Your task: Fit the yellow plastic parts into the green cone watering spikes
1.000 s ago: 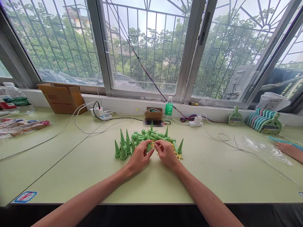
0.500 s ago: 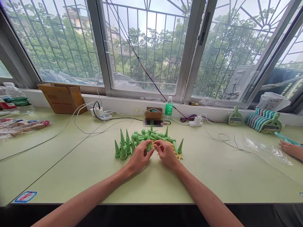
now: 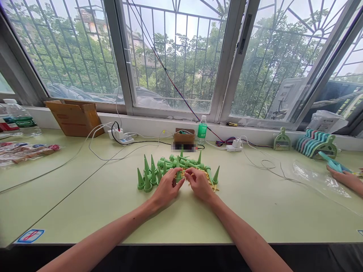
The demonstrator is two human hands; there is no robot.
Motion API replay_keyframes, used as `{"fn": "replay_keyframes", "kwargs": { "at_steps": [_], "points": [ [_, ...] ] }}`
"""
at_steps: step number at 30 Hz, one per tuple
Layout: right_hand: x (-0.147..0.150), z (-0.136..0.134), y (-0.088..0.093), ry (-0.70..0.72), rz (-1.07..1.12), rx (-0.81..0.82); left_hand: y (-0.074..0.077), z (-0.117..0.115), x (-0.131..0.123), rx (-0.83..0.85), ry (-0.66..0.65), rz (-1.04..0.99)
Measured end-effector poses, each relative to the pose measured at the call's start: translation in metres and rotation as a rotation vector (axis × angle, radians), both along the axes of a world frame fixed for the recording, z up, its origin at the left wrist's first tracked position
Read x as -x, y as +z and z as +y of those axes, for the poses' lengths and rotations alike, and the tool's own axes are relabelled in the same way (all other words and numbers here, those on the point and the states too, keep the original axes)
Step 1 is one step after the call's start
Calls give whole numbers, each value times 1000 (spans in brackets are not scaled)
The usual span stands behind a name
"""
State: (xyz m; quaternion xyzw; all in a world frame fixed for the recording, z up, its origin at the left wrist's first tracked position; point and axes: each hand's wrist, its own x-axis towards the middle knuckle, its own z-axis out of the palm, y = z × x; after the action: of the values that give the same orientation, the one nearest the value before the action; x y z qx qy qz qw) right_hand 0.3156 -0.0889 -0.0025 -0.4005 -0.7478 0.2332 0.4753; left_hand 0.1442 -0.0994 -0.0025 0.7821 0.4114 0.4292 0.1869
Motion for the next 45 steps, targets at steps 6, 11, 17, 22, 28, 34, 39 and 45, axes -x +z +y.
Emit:
{"fn": "replay_keyframes", "kwargs": {
  "at_steps": [6,11,17,22,28,34,39,45],
  "points": [
    [0,1,0,-10,-3,13,2,-1,-1,20,5,10],
    [-1,3,-3,-56,-33,2,3,-2,-1,25,-2,18],
    [0,5,-3,-115,-98,-66,2,-2,0,11,-28,13],
    [0,5,-3,-118,-84,-45,1,-2,0,17,-37,8],
    [0,1,2,-118,-25,-13,1,-2,-1,12,-20,-4],
    [1,-4,4,-20,-63,-18,2,-2,-1,-8,7,2],
    [0,-2,3,-23,-77,-30,2,-2,0,6,-25,2],
    [0,1,0,-49,-107,-24,3,-3,0,11,-53,17]
  ]
}}
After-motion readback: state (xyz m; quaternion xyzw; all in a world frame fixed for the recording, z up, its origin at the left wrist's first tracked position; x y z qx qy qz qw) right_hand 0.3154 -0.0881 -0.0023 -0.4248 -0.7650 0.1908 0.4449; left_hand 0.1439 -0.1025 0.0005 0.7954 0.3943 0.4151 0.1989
